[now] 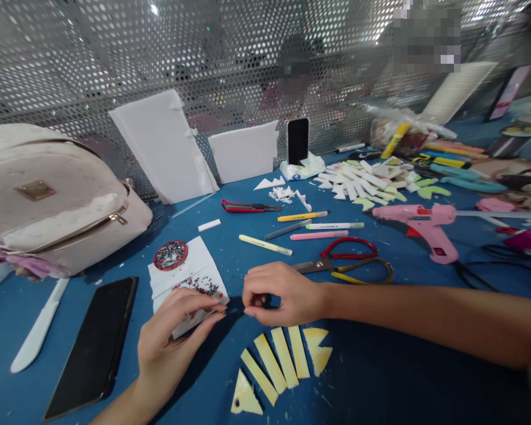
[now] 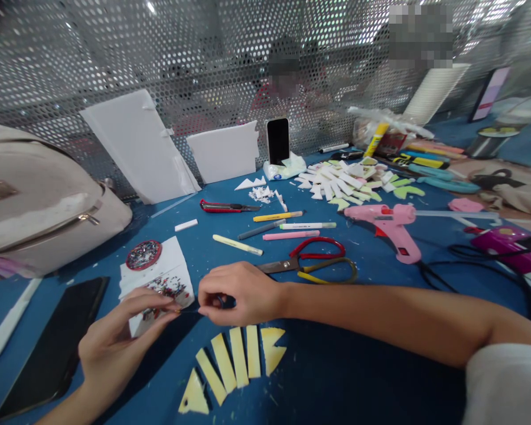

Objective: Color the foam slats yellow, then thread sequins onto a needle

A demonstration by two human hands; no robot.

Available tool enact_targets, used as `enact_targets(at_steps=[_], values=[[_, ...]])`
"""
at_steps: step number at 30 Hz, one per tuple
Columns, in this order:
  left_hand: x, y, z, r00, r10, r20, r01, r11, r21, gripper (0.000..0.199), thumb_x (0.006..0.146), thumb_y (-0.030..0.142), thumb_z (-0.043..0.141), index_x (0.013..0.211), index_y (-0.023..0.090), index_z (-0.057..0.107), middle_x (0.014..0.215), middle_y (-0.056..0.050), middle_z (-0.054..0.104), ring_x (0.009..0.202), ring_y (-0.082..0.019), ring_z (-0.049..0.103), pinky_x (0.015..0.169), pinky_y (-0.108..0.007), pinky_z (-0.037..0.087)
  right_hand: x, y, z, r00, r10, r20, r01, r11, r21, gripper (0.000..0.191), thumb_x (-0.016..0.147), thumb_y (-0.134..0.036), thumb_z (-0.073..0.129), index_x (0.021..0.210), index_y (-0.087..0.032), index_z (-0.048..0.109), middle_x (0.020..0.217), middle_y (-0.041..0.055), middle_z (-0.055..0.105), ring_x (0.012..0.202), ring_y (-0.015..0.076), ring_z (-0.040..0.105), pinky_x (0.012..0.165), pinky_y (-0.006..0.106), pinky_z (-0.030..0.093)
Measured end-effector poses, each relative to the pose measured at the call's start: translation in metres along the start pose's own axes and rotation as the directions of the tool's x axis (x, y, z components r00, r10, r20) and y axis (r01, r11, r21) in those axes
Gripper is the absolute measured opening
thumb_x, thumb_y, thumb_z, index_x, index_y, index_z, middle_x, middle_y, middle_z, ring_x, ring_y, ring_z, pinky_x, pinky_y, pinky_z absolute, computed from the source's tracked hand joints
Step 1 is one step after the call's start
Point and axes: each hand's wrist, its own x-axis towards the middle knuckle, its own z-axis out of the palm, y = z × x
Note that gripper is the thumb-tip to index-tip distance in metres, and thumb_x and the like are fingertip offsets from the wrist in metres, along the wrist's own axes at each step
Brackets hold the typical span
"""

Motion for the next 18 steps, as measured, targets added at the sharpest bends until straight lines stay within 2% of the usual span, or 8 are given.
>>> enact_targets(at_steps=[18], values=[[0.004, 0.0018, -0.0041, 0.994, 0.106, 0.023, -0.108, 0.985, 0.135, 0.033, 0.084, 0.005, 0.078, 0.111, 0.022, 0.071, 0.092, -0.002, 0.075, 0.086, -0.018, 0.067, 0.077, -0.032, 0.054, 0.0007, -0.0003, 0.0003, 1.0, 0.007, 0.008, -0.007, 1.0, -0.001, 0.013, 0.093, -0.02, 0.059, 0.08, -0.019, 0.057, 0.069, -0.0011, 0.059, 0.067, 0.0121, 0.052, 0.067, 0.023, 0.041]])
